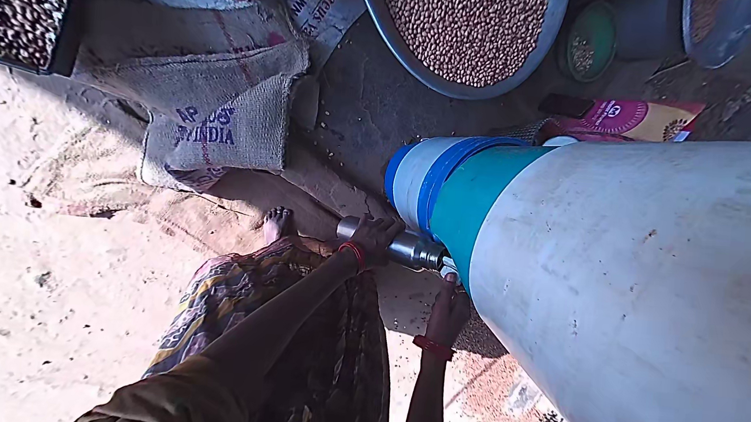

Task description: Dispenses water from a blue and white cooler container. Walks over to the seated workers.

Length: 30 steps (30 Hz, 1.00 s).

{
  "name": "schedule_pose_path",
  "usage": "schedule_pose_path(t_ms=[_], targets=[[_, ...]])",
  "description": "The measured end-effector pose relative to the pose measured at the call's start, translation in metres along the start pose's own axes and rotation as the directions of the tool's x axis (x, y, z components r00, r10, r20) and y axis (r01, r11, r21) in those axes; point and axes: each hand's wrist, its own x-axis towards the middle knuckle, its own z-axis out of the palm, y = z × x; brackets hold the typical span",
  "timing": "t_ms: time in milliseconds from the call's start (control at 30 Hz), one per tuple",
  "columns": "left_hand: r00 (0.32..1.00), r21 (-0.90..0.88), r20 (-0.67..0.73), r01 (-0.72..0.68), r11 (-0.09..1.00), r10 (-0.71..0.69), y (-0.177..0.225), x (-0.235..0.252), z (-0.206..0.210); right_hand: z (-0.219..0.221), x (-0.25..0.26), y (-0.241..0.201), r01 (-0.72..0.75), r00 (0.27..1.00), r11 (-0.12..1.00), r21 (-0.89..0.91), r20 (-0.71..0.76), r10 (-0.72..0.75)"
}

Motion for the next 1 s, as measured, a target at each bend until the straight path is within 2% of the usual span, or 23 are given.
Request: schedule_pose_path(t_ms=[133, 167, 233, 267, 333, 400, 433, 467, 500, 533, 600, 633, 700, 733, 800, 833, 900, 967, 1000], targets=[[1.0, -0.018, -0.005, 0.001, 1.0, -0.001, -0.001, 0.001, 0.001, 0.001, 0.0, -0.002, -0.031, 0.999, 0.999, 0.037, -0.015, 0.032], [1.0, -0.019, -0.005, 0.001, 1.0, -0.001, -0.001, 0.001, 0.001, 0.001, 0.0, -0.003, -0.064, 0.998, 0.994, 0.087, -0.006, 0.064], [1.0, -0.021, 0.006, 0.005, 1.0, -0.005, 0.0, 0.001, -0.001, 0.004, 0.0, -0.006, -0.18, 0.984, 0.932, 0.313, 0.049, 0.173], [1.0, -0.018, 0.006, 0.004, 1.0, -0.004, 0.001, 0.0, -0.001, 0.005, 0.001, -0.01, -0.262, 0.965, 0.85, 0.456, 0.11, 0.238], [1.0, -0.012, 0.001, -0.002, 1.0, 0.002, 0.001, 0.001, -0.001, 0.001, 0.003, -0.018, -0.459, 0.888, 0.602, 0.653, 0.324, 0.326], [1.0, -0.012, -0.006, -0.003, 1.0, 0.003, -0.001, 0.0, 0.001, -0.004, 0.003, -0.017, -0.582, 0.813, 0.381, 0.719, 0.492, 0.312], [1.0, -0.014, -0.005, 0.001, 1.0, -0.001, 0.0, 0.0, 0.001, -0.006, 0.003, -0.013, -0.606, 0.795, 0.338, 0.721, 0.531, 0.292], [1.0, -0.016, -0.008, 0.001, 1.0, -0.001, -0.001, 0.001, 0.001, -0.008, 0.003, -0.009, -0.603, 0.798, 0.359, 0.712, 0.539, 0.272], [1.0, -0.017, -0.013, -0.001, 1.0, 0.001, -0.001, 0.001, 0.001, -0.009, 0.003, -0.006, -0.563, 0.825, 0.463, 0.684, 0.498, 0.267], [1.0, -0.017, -0.016, -0.002, 1.0, 0.001, -0.001, 0.001, 0.002, -0.008, 0.002, -0.005, -0.475, 0.877, 0.613, 0.632, 0.401, 0.265], [1.0, -0.018, -0.012, -0.001, 1.0, 0.001, -0.001, 0.001, 0.001, -0.005, 0.001, 0.0, -0.246, 0.962, 0.891, 0.382, 0.206, 0.178], [1.0, -0.014, -0.002, -0.001, 1.0, 0.001, -0.001, 0.002, 0.001, -0.004, 0.0, 0.0, -0.166, 0.979, 0.958, 0.236, 0.153, 0.132], [1.0, -0.003, 0.014, -0.001, 1.0, 0.001, 0.0, 0.001, 0.0, -0.002, 0.001, -0.004, -0.084, 0.993, 0.995, 0.053, 0.089, 0.079], [1.0, -0.001, 0.017, 0.0, 1.0, 0.0, 0.001, 0.001, -0.001, -0.002, 0.002, -0.007, -0.065, 0.997, 0.997, 0.038, 0.054, 0.063], [0.999, 0.005, 0.041, 0.012, 1.0, -0.012, 0.001, 0.001, -0.003, 0.001, 0.003, -0.012, -0.147, 0.989, 0.971, 0.188, 0.051, 0.14], [1.0, -0.001, 0.017, 0.001, 1.0, -0.001, 0.0, 0.001, -0.001, 0.001, 0.003, -0.014, -0.242, 0.97, 0.903, 0.355, 0.106, 0.218], [1.0, -0.004, -0.023, -0.021, 1.0, 0.02, -0.001, 0.001, 0.002, -0.001, 0.003, -0.017, -0.447, 0.894, 0.604, 0.659, 0.308, 0.325], [0.993, 0.0, -0.1, -0.064, 0.998, 0.063, -0.004, -0.003, 0.006, -0.004, 0.002, -0.009, -0.591, 0.803, 0.256, 0.765, 0.527, 0.277], [0.987, 0.0, -0.146, -0.075, 0.997, 0.074, 0.002, -0.01, 0.003, -0.006, 0.002, -0.003, -0.627, 0.775, 0.17, 0.76, 0.59, 0.226]])
